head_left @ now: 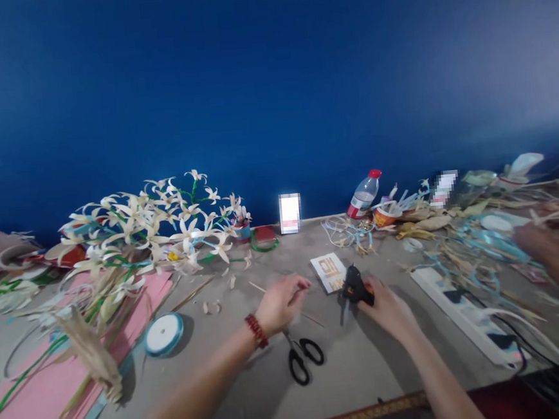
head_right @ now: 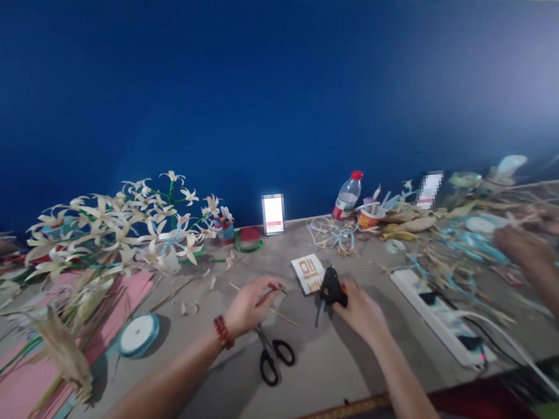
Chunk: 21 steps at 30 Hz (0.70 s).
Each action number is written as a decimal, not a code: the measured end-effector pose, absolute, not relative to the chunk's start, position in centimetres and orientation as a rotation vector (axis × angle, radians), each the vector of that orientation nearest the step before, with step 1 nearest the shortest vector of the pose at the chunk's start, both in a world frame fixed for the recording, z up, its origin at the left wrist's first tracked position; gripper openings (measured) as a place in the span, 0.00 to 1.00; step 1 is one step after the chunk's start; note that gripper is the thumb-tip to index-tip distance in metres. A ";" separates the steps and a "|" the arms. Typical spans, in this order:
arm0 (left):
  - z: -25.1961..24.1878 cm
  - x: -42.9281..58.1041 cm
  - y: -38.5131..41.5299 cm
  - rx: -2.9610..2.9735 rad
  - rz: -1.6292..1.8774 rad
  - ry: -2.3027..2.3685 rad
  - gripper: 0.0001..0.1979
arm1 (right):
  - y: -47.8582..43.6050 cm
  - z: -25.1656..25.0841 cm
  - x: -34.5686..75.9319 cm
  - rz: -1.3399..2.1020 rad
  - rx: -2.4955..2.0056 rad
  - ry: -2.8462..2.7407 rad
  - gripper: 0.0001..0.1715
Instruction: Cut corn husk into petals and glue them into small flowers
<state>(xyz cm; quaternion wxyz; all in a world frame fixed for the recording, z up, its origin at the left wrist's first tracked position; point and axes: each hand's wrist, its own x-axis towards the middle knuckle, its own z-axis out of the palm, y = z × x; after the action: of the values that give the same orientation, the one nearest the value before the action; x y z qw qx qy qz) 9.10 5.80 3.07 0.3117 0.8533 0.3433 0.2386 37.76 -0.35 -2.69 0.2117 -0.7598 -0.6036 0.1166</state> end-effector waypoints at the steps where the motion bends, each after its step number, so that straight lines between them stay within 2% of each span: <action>1: 2.8 10.6 6.8 2.295 0.582 0.908 0.08 | -0.3 -2.8 37.6 0.345 -2.084 -1.669 0.16; 6: 0.4 15.8 8.2 2.431 0.399 0.900 0.07 | 0.1 -3.2 37.1 0.409 -1.978 -1.570 0.17; 13: -1.2 17.1 7.6 2.454 0.287 0.995 0.11 | 0.5 -2.3 38.8 0.594 -1.745 -1.217 0.13; 17: -1.1 17.3 7.9 2.387 0.359 0.992 0.09 | -0.6 0.2 40.4 0.598 -1.572 -0.965 0.19; 19: -0.5 17.2 8.1 2.331 0.453 0.949 0.06 | -1.7 1.5 40.1 0.639 -1.485 -0.883 0.18; 21: 0.3 16.6 8.2 2.253 0.582 0.908 0.03 | -3.0 2.5 38.7 0.826 -1.329 -0.734 0.14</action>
<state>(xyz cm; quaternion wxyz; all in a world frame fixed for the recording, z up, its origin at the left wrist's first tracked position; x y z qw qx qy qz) 16.63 8.19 0.35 0.3162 0.8557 0.3448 0.2209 38.69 -3.05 2.45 0.6492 -0.5850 -0.3230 0.3634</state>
